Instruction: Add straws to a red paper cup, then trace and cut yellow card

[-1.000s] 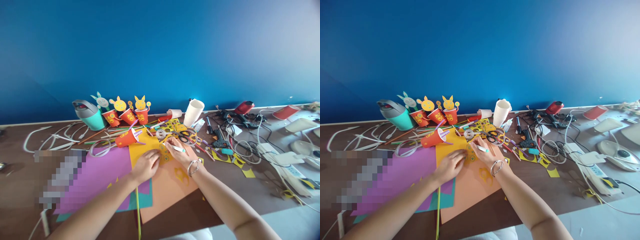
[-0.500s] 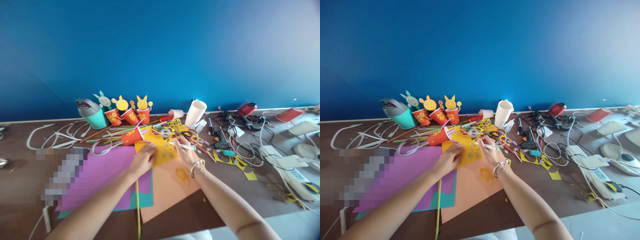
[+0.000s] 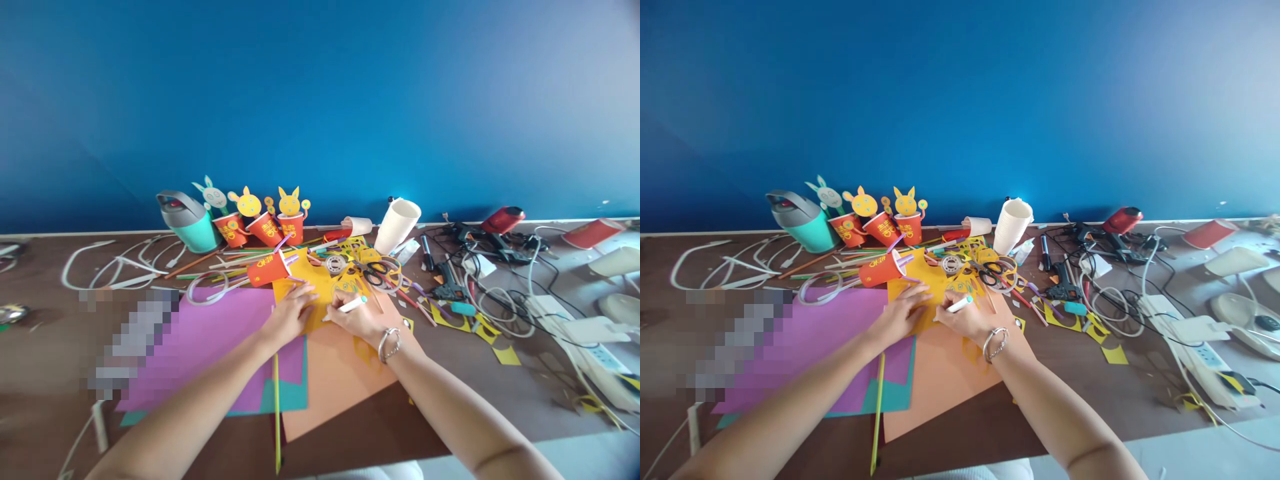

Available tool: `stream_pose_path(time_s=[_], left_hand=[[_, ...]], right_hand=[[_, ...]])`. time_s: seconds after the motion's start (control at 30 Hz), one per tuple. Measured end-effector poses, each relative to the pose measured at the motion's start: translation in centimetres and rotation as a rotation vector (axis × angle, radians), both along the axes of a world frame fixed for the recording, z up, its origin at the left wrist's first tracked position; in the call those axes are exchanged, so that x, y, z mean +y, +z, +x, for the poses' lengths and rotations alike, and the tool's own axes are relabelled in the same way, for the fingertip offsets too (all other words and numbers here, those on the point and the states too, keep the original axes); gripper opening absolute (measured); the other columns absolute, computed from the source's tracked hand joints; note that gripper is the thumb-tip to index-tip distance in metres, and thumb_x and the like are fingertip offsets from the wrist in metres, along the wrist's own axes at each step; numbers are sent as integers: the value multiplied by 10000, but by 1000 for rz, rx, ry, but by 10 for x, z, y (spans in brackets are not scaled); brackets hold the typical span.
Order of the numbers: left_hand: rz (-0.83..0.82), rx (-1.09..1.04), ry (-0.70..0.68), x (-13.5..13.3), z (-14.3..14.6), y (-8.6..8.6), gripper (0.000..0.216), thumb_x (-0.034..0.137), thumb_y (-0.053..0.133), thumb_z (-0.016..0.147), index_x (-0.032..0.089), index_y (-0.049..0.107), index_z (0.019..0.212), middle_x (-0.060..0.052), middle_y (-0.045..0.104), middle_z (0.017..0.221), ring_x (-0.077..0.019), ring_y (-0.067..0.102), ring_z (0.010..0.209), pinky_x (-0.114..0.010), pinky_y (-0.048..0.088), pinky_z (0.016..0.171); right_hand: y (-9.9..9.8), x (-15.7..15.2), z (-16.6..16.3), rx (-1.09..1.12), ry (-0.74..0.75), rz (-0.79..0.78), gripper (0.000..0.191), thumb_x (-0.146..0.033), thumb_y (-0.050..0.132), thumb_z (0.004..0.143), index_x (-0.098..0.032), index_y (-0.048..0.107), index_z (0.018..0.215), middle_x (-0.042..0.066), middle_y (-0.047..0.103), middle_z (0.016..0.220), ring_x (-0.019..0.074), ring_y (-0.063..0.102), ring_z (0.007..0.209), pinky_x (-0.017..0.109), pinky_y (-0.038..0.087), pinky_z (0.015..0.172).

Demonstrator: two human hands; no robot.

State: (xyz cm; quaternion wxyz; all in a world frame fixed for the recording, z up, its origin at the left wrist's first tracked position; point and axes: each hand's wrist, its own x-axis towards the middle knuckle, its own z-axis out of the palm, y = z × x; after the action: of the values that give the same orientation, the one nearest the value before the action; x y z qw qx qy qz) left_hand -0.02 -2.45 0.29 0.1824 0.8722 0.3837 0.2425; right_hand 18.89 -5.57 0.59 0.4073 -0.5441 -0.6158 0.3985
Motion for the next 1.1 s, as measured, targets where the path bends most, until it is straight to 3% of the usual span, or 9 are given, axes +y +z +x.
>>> stream_pose_path(time_s=[0.7, 1.1], left_hand=[[8, 8, 15, -1, 0, 0, 317, 103, 496, 857, 181, 652, 1122, -93, 623, 1252, -244, 540, 1226, -437, 465, 1031], [5, 5, 18, 0, 1, -3, 319, 95, 498, 850, 178, 652, 1117, -90, 619, 1256, -240, 535, 1228, -422, 462, 1034]], right_hand=[[-4, 3, 4, -68, 64, -33, 177, -205, 593, 617, -200, 459, 501, -54, 458, 458, 92, 358, 467, 226, 246, 425], [-6, 2, 1, -91, 24, -7, 201, -218, 599, 654, -216, 454, 515, -44, 454, 482, 125, 384, 506, 258, 280, 477]])
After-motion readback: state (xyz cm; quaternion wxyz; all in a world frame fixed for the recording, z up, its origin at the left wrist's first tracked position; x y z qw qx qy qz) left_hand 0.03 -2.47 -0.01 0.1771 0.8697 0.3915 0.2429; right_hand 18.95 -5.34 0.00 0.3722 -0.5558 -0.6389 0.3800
